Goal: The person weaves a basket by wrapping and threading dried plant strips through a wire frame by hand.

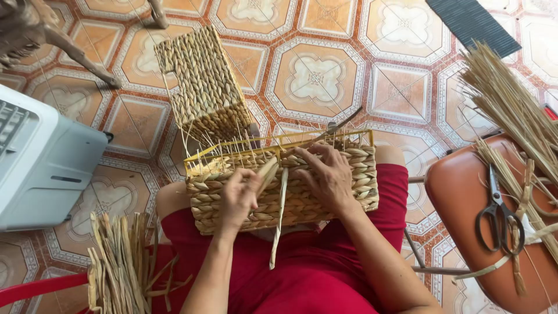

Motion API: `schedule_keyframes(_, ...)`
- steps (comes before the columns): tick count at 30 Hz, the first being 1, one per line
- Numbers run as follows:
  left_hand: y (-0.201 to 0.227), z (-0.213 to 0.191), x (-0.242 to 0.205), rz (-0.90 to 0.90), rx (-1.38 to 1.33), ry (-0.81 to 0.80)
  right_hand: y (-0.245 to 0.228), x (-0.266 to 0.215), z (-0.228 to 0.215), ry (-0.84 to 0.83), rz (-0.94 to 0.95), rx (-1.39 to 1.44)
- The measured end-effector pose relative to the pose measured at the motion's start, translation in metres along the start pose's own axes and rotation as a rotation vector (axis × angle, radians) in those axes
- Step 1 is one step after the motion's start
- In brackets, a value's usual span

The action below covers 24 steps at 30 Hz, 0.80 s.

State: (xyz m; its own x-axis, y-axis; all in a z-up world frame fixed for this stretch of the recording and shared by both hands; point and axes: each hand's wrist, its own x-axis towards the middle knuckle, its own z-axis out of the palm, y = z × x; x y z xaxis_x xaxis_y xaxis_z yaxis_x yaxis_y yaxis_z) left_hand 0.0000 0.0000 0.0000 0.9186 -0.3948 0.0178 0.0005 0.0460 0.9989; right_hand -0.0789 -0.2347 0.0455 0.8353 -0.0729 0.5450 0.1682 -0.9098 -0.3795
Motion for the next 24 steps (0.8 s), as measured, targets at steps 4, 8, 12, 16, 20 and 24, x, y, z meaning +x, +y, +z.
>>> schedule_keyframes(4, 0.036, 0.02, 0.001, -0.165, 0.466, 0.0, -0.008, 0.014, -0.001, -0.133, 0.081, -0.086)
schedule_keyframes(8, 0.023, 0.014, -0.001, -0.091, 0.469, 0.061, -0.02, 0.019, -0.009, -0.203, 0.123, -0.12)
schedule_keyframes(12, 0.001, -0.001, -0.008, -0.016, 0.179, 0.138, -0.024, 0.02, -0.009, -0.21, 0.131, -0.113)
schedule_keyframes(16, 0.012, -0.014, -0.017, -0.022, -0.148, 0.21, -0.029, 0.019, -0.008, -0.221, 0.161, -0.1)
schedule_keyframes(20, 0.009, -0.032, -0.019, 0.037, -0.607, 0.174, 0.008, -0.003, 0.014, -0.13, 0.266, 0.181)
schedule_keyframes(24, -0.001, -0.035, -0.028, -0.066, -0.263, 0.132, -0.001, -0.001, 0.007, -0.125, 0.262, 0.171)
